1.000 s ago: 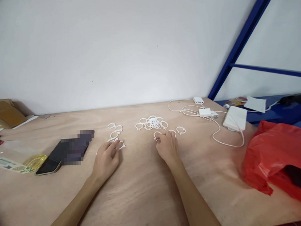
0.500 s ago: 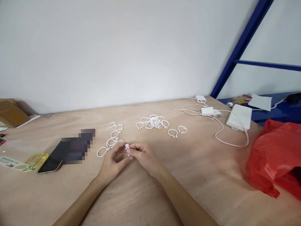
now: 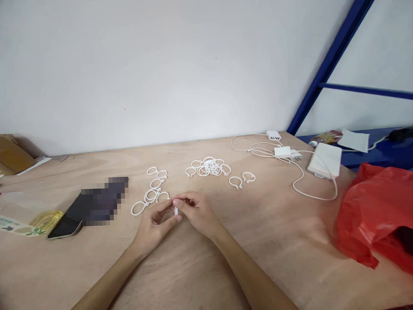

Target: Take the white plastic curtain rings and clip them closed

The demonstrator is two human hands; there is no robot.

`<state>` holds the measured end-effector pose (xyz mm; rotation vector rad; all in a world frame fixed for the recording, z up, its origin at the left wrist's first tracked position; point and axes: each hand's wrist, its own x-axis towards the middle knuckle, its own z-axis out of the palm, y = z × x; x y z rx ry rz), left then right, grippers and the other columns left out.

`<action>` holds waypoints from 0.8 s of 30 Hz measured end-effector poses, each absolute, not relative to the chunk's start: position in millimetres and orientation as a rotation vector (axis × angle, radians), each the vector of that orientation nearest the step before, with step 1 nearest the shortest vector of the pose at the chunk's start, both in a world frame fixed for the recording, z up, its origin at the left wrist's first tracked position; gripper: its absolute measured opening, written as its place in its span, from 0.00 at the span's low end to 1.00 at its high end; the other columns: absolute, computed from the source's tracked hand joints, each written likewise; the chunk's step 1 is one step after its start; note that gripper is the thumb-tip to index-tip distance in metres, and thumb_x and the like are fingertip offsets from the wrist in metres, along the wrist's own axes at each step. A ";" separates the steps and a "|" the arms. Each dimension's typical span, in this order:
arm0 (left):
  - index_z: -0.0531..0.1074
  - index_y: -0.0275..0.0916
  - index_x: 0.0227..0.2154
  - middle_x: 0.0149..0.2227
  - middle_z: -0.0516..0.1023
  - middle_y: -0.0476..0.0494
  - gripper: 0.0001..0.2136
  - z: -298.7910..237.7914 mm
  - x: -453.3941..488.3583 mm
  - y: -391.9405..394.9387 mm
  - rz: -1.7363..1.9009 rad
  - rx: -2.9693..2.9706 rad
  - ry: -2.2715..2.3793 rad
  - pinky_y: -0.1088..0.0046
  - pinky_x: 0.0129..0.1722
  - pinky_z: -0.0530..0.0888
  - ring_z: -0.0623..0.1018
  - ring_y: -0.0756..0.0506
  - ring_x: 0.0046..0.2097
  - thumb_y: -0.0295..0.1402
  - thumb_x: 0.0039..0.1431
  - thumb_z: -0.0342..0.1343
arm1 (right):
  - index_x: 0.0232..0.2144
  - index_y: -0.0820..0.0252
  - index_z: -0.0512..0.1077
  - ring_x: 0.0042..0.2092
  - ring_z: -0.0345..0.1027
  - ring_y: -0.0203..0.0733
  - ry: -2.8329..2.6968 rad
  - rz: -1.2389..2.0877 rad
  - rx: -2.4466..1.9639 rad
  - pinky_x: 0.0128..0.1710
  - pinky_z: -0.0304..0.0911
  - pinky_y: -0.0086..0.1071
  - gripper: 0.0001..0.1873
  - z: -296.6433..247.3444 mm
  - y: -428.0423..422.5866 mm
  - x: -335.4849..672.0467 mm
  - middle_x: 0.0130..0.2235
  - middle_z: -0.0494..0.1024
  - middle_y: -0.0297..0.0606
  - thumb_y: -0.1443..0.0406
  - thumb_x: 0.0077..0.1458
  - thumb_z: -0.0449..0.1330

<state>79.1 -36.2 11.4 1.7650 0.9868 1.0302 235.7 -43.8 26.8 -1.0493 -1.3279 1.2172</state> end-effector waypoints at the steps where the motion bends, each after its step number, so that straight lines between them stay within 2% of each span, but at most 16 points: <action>1: 0.76 0.37 0.38 0.33 0.76 0.44 0.11 12.3 79.6 -37.3 1.024 1.767 0.993 0.66 0.43 0.72 0.74 0.44 0.40 0.34 0.51 0.61 | 0.30 0.59 0.76 0.36 0.69 0.40 -1.339 1.202 -1.051 0.39 0.64 0.34 0.11 26.7 -44.4 235.3 0.32 0.77 0.37 0.57 0.52 0.59; 6: 0.76 0.37 0.34 0.31 0.75 0.45 0.10 18.7 83.7 -42.9 0.982 1.777 0.984 0.69 0.40 0.72 0.74 0.45 0.38 0.38 0.53 0.59 | 0.24 0.59 0.72 0.31 0.67 0.37 -1.355 1.125 -1.091 0.34 0.63 0.31 0.13 27.9 -47.7 235.0 0.26 0.74 0.34 0.57 0.53 0.58; 9: 0.76 0.36 0.34 0.31 0.75 0.45 0.10 20.3 85.0 -43.5 0.991 1.797 0.982 0.70 0.38 0.72 0.73 0.46 0.36 0.38 0.54 0.58 | 0.23 0.59 0.72 0.32 0.68 0.38 -1.369 1.170 -1.065 0.34 0.63 0.32 0.14 29.8 -47.7 235.8 0.26 0.75 0.34 0.56 0.54 0.57; 12: 0.76 0.38 0.38 0.34 0.76 0.45 0.12 16.2 81.4 -39.4 1.000 1.897 1.100 0.68 0.40 0.72 0.73 0.45 0.37 0.37 0.52 0.60 | 0.26 0.59 0.74 0.33 0.68 0.40 -1.433 1.113 -1.109 0.35 0.63 0.32 0.14 29.4 -43.1 242.0 0.28 0.76 0.35 0.57 0.55 0.55; 14: 0.75 0.39 0.42 0.39 0.75 0.43 0.14 10.8 76.0 -34.4 1.007 2.038 1.239 0.65 0.44 0.71 0.74 0.43 0.41 0.36 0.51 0.60 | 0.28 0.59 0.75 0.32 0.68 0.40 -1.468 0.881 -1.284 0.34 0.62 0.33 0.12 28.0 -38.2 252.9 0.29 0.76 0.36 0.58 0.54 0.55; 16: 0.75 0.40 0.43 0.44 0.73 0.40 0.14 4.9 69.4 -28.7 1.014 2.192 1.371 0.62 0.48 0.70 0.72 0.41 0.45 0.36 0.52 0.58 | 0.30 0.60 0.75 0.33 0.67 0.42 -1.457 0.513 -1.545 0.35 0.62 0.34 0.10 26.8 -33.4 269.6 0.29 0.76 0.38 0.61 0.52 0.55; 18: 0.75 0.42 0.43 0.42 0.71 0.40 0.14 0.2 62.9 -23.4 0.985 2.311 1.498 0.61 0.47 0.70 0.72 0.40 0.45 0.35 0.52 0.57 | 0.35 0.60 0.75 0.38 0.68 0.46 -1.423 0.187 -1.808 0.40 0.61 0.37 0.12 26.7 -30.2 289.0 0.32 0.77 0.40 0.64 0.51 0.54; 21: 0.73 0.43 0.47 0.37 0.72 0.42 0.16 -3.2 55.5 -17.5 0.871 2.411 1.652 0.62 0.43 0.70 0.73 0.41 0.41 0.34 0.55 0.53 | 0.43 0.61 0.74 0.42 0.70 0.51 -1.389 0.042 -2.185 0.40 0.60 0.38 0.17 26.8 -28.3 312.9 0.36 0.78 0.46 0.65 0.50 0.54; 24: 0.67 0.41 0.53 0.36 0.76 0.42 0.20 -3.8 52.0 -14.7 0.804 2.467 1.720 0.63 0.41 0.69 0.75 0.42 0.37 0.30 0.57 0.48 | 0.43 0.60 0.75 0.40 0.72 0.52 -1.410 0.095 -2.403 0.36 0.60 0.38 0.17 23.4 -27.4 323.9 0.37 0.79 0.50 0.63 0.52 0.54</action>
